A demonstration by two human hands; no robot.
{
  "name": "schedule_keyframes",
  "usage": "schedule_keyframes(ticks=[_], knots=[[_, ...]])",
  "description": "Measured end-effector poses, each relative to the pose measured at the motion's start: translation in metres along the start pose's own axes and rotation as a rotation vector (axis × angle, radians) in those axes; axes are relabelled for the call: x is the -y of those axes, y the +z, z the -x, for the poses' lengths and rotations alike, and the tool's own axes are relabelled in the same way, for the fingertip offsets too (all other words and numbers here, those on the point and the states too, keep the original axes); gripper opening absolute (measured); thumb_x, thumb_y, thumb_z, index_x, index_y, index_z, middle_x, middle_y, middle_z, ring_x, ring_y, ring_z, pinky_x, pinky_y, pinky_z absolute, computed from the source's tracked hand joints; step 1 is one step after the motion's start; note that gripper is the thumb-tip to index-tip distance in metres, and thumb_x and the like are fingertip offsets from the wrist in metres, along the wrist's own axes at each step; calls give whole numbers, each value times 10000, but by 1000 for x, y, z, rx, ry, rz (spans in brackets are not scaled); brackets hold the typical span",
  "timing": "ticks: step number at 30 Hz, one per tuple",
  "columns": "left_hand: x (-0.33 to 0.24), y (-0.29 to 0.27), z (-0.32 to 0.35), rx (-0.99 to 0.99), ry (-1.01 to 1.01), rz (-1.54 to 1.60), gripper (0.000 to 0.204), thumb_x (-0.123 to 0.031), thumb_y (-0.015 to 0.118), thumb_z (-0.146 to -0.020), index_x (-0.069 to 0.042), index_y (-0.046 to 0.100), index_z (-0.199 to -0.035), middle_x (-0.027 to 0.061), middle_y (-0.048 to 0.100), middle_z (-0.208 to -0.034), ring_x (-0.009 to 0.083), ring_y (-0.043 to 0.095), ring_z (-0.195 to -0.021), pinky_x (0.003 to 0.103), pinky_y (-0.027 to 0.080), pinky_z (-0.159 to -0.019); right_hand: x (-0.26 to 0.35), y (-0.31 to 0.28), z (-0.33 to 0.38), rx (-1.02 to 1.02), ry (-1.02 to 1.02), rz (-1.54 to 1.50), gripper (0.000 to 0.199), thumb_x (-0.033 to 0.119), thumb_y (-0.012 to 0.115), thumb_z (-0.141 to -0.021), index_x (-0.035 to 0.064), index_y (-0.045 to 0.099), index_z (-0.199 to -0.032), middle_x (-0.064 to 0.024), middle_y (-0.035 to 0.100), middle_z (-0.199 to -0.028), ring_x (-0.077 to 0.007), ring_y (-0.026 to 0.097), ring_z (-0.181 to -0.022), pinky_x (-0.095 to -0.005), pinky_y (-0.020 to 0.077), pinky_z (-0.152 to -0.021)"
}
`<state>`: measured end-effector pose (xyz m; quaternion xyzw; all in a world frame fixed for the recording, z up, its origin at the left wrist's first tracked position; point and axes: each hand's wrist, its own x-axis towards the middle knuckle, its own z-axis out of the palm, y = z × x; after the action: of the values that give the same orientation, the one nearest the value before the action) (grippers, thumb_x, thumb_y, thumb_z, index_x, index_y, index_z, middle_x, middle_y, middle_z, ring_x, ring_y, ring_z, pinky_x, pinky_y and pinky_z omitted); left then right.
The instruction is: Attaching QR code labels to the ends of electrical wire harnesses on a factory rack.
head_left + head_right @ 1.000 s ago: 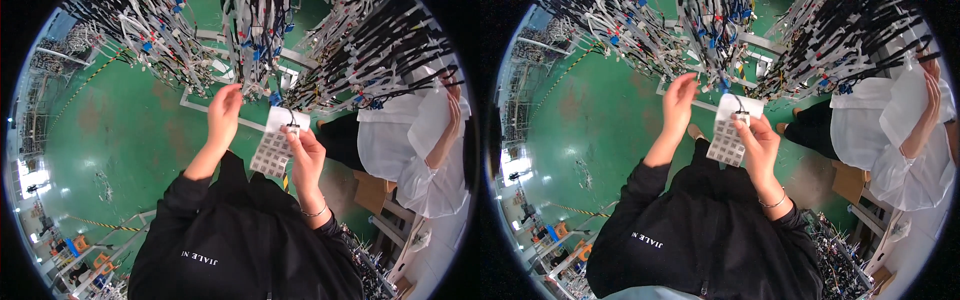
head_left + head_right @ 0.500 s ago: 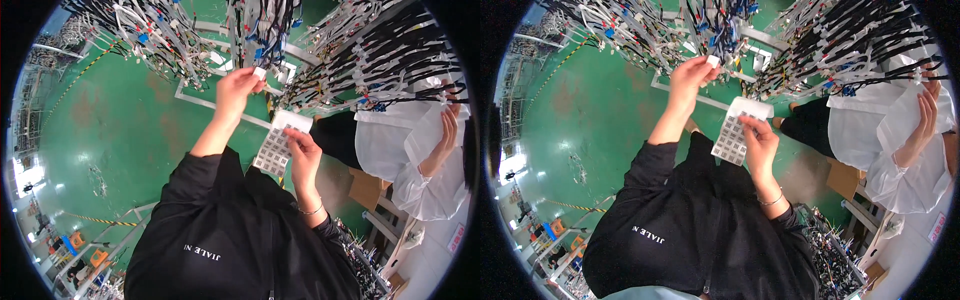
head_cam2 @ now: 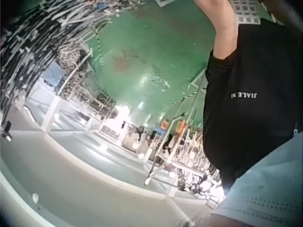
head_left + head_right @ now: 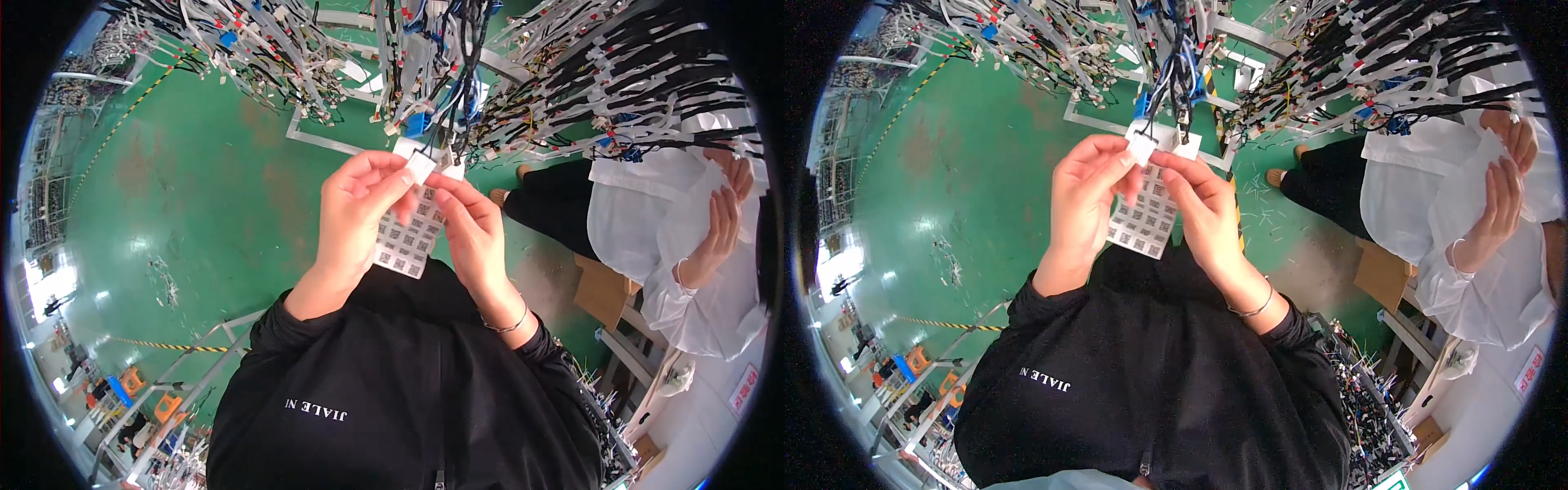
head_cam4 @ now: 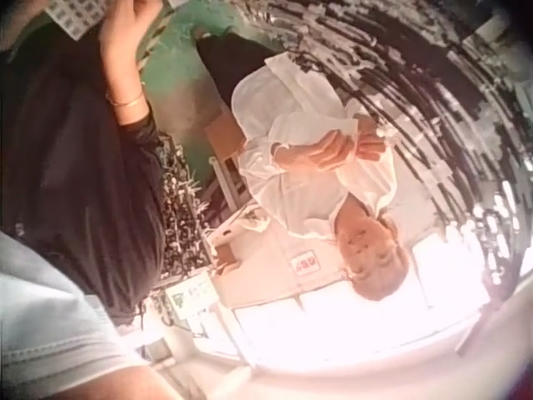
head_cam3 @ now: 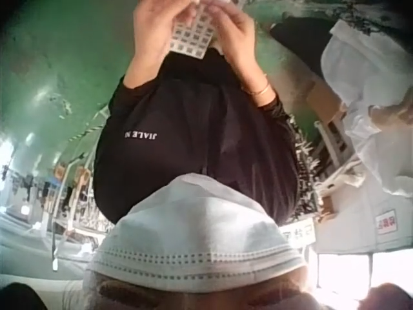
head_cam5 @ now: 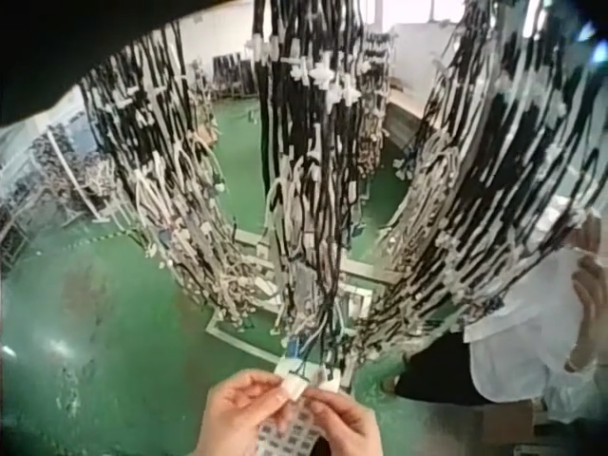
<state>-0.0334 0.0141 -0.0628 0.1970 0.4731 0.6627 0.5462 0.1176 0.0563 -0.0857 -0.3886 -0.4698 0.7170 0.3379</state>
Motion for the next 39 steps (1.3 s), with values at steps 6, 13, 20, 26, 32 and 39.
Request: schedule_keyframes(ticks=[6, 13, 20, 26, 32, 39], knots=[[-6, 17, 17, 2, -128, -349, 149, -72, 685, -891, 29, 643, -992, 15, 629, -686, 58, 516, -500, 205, 398, -457, -1, 3, 4, -51, -19, -307, 166, 127, 642, -943, -12, 697, -1016, 21, 663, -883, -40, 559, -800, -199, 437, -738], [-11, 15, 16, -148, 570, -837, 403, -14, 725, -809, -27, 527, -1160, 63, 608, -902, 114, 550, -686, 232, 426, -633, 10, -7, 12, -66, 9, -185, 134, 90, 635, -938, -19, 699, -980, 19, 667, -876, -34, 558, -800, -186, 424, -723], [2, 15, 29, -73, 421, -455, 188, 82, 611, -888, 40, 590, -1070, 65, 624, -979, 85, 586, -815, 219, 475, -718, 13, -13, 22, -36, 104, -508, 191, 100, 575, -973, -43, 657, -1070, -84, 701, -999, -128, 653, -895, -259, 514, -798], [6, 20, 31, -70, 507, -590, 143, 94, 645, -855, 35, 667, -984, 90, 611, -1035, 99, 567, -837, 216, 458, -712, 10, -11, 20, -77, 41, -539, 175, 61, 620, -941, -51, 681, -1061, -68, 680, -1054, -94, 627, -903, -206, 475, -782], [-2, 30, 25, -197, 1041, -1366, 283, -55, 788, -656, -114, 713, -923, 45, 589, -988, 268, 542, -915, 381, 436, -805, 9, -14, 15, -173, -51, -335, 114, 68, 662, -916, -25, 718, -950, 1, 610, -988, -44, 511, -803, -183, 390, -689], [-2, 33, 23, -80, 1011, -1459, 236, -66, 796, -659, -92, 721, -881, -1, 616, -868, 241, 536, -841, 363, 430, -740, 10, -14, 20, -141, -149, -295, 145, 68, 650, -927, -39, 705, -1007, -13, 618, -996, -55, 521, -860, -193, 404, -742]])
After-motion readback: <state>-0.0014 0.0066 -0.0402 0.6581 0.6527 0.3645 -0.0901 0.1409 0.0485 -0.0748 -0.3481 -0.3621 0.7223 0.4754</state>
